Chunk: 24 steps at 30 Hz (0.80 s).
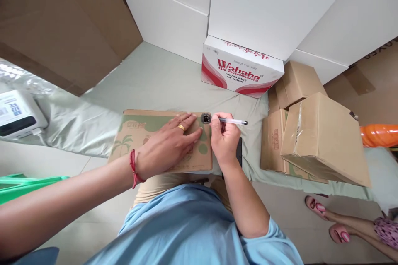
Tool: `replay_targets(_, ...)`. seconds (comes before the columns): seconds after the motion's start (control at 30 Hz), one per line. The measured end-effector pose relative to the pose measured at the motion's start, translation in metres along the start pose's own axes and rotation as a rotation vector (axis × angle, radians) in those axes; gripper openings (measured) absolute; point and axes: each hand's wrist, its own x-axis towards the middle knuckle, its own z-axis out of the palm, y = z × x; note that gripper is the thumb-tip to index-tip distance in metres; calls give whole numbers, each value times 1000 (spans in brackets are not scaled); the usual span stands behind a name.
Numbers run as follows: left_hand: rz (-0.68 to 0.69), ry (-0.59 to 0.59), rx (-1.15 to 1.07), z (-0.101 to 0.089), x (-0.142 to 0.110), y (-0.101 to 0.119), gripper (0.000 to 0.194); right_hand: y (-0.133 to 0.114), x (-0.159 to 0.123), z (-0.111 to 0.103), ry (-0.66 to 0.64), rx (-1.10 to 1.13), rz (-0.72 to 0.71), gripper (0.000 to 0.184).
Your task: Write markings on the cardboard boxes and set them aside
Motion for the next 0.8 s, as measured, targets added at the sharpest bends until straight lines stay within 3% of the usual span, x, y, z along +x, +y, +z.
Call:
replay_targets(0.2,-18,-76,33,1,4,3,45,3,-2,18,64,-166,-56,35)
replay_targets(0.8,-23,-30,13,3,3,6,47,5,-3,16,34,-255,-51,38)
